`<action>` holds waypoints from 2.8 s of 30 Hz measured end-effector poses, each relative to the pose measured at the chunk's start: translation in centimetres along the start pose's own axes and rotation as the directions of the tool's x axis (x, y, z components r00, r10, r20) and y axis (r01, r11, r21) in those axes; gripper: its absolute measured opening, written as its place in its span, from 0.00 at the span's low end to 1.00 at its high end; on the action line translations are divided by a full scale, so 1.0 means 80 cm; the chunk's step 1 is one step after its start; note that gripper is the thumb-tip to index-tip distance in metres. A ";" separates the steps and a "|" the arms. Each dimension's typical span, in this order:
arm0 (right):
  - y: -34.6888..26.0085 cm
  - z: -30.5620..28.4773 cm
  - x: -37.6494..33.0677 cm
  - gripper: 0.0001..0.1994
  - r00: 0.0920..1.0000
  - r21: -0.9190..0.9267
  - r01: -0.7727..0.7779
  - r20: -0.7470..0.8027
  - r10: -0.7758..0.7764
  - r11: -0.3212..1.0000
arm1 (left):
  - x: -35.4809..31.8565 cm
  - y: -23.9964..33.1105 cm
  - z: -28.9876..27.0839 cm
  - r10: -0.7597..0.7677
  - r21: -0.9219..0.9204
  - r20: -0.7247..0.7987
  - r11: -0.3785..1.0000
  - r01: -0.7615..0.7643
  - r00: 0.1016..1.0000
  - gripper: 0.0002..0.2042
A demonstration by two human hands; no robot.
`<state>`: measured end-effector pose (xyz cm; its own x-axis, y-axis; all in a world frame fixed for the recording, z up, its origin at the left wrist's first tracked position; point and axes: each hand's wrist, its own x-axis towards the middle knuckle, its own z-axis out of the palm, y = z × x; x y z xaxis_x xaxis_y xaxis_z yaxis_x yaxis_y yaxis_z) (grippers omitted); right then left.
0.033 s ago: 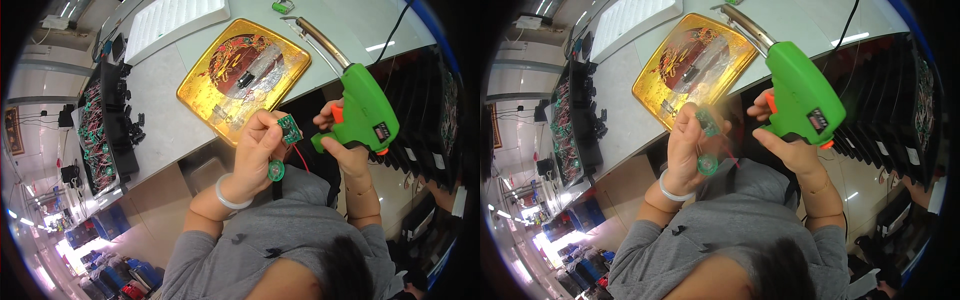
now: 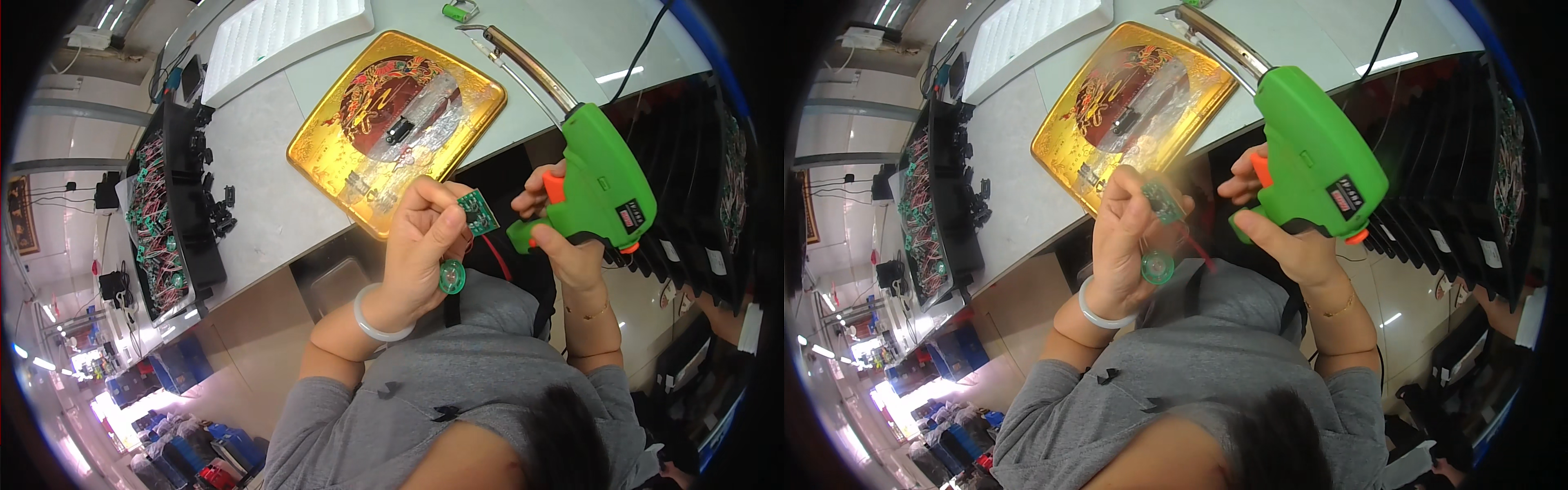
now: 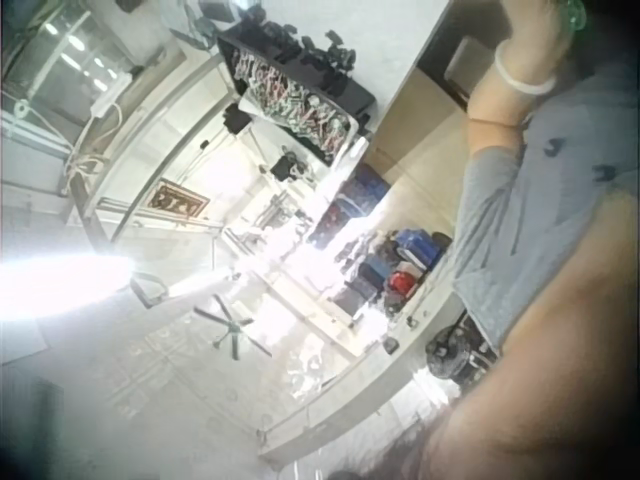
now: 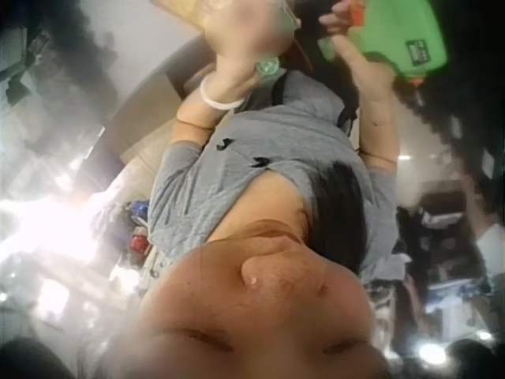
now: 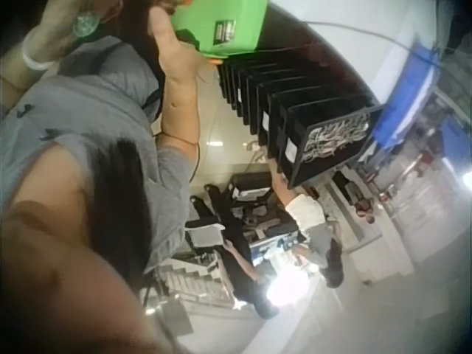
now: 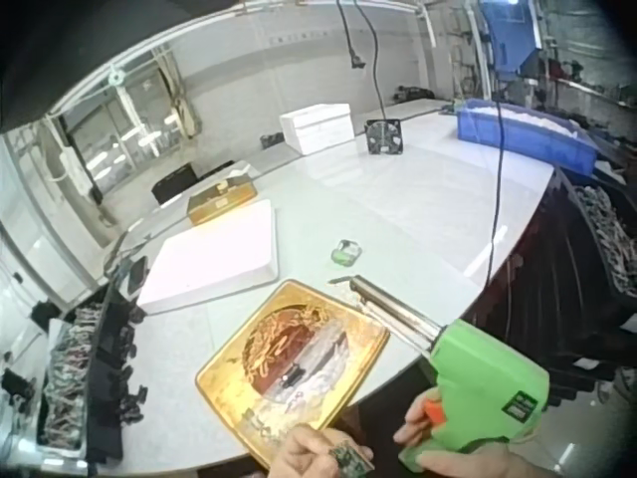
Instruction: The person uses a green heat gun to solder wires onto small electronic circuit boards. They pick up boards from a black bin, apply heat to the connection points, and place the finished boards into a white foam tray. The process is repeated for multiple units.
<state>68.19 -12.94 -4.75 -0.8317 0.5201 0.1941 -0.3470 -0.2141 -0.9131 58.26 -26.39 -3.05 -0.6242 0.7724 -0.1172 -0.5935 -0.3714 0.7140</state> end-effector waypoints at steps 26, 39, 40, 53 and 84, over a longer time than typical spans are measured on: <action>-0.007 -0.008 -0.001 0.27 0.999 -0.066 0.009 0.049 -0.006 0.998 | -0.014 -0.025 -0.007 0.121 -0.035 -0.023 0.992 -0.122 0.992 0.11; 0.000 0.003 0.000 0.31 0.997 -0.010 0.026 -0.074 -0.027 1.000 | -0.014 -0.034 -0.007 0.110 -0.265 0.049 0.960 -0.093 0.993 0.09; 0.000 0.001 0.000 0.31 0.997 -0.009 0.032 -0.064 -0.032 0.999 | -0.015 -0.034 -0.007 0.104 -0.279 0.066 0.957 -0.081 0.992 0.09; -0.006 0.005 0.004 0.31 0.995 -0.034 0.031 -0.092 -0.034 0.999 | -0.016 -0.038 -0.008 0.051 -0.227 0.081 0.973 -0.032 0.995 0.09; 0.031 0.026 0.017 0.23 0.994 0.234 -0.074 0.096 0.052 0.969 | -0.023 0.125 -0.034 -0.215 0.930 0.144 0.362 -0.058 0.966 0.04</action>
<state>65.31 -14.45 -5.98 -0.8866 0.4263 0.1795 -0.3765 -0.4396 -0.8155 52.10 -32.94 2.42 -0.4023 0.9001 -0.1672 0.2940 0.3000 0.9075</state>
